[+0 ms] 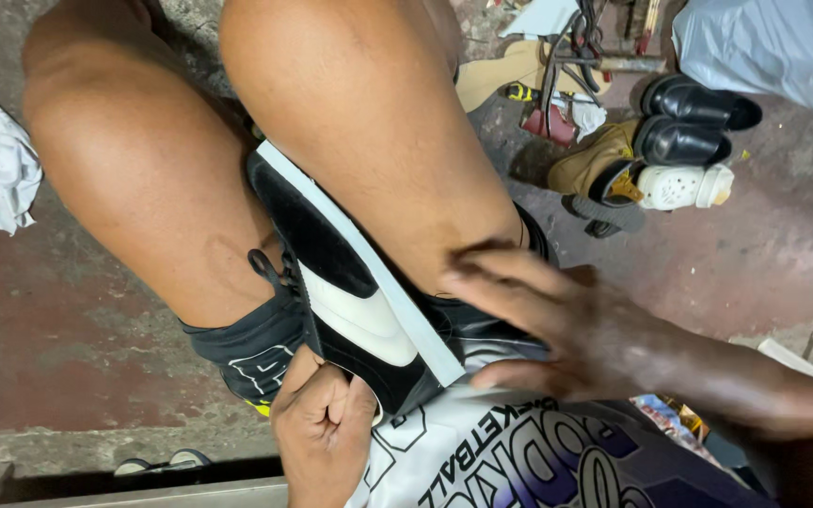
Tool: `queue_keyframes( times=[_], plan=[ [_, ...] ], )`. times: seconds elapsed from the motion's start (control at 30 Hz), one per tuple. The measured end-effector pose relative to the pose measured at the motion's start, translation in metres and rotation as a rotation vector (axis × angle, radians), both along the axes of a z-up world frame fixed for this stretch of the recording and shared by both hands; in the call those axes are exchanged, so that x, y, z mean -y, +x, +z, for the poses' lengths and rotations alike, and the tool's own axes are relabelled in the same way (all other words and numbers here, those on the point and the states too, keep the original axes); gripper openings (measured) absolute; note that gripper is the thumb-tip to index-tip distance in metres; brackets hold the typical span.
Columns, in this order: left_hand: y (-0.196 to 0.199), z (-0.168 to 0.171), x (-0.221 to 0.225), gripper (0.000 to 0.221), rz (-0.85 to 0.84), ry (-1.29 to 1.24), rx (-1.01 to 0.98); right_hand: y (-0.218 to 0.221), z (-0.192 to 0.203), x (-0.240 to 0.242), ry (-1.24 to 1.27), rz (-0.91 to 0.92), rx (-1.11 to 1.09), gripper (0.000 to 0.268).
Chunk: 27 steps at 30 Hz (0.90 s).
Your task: The person stitches a shoe sole onto a black and white sneaker using an awl and thread, pulling the thread through the sole while holding the shoe on their lap.
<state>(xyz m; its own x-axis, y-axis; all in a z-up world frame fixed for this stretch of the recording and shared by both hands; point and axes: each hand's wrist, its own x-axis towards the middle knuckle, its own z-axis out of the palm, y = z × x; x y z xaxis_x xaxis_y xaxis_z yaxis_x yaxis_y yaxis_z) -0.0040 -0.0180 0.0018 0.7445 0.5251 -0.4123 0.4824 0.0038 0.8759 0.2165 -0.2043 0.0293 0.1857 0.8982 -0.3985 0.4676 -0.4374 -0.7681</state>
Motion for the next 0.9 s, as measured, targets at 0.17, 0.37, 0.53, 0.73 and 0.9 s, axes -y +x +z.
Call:
queue_keyframes(
  times=[0.17,0.37,0.53,0.73,0.9],
  plan=[
    [-0.008,-0.004,0.013,0.041,0.107,-0.033,0.08,-0.015,-0.009,-0.009,-0.051,-0.012,-0.095,0.041],
    [-0.015,-0.006,0.003,0.003,-0.004,-0.239,-0.189,0.006,-0.001,-0.004,0.08,-0.235,-0.281,0.022],
    [-0.01,-0.01,-0.005,0.014,-0.253,0.004,-0.096,-0.016,-0.001,-0.024,0.429,-0.479,-0.738,0.019],
    [0.003,-0.011,-0.007,0.015,-0.183,-0.103,-0.064,-0.033,-0.014,-0.061,0.293,-0.23,-0.366,0.028],
    [0.0,-0.011,-0.003,0.017,-0.111,-0.141,-0.059,-0.035,-0.019,-0.067,0.343,-0.19,-0.229,0.029]
  ],
)
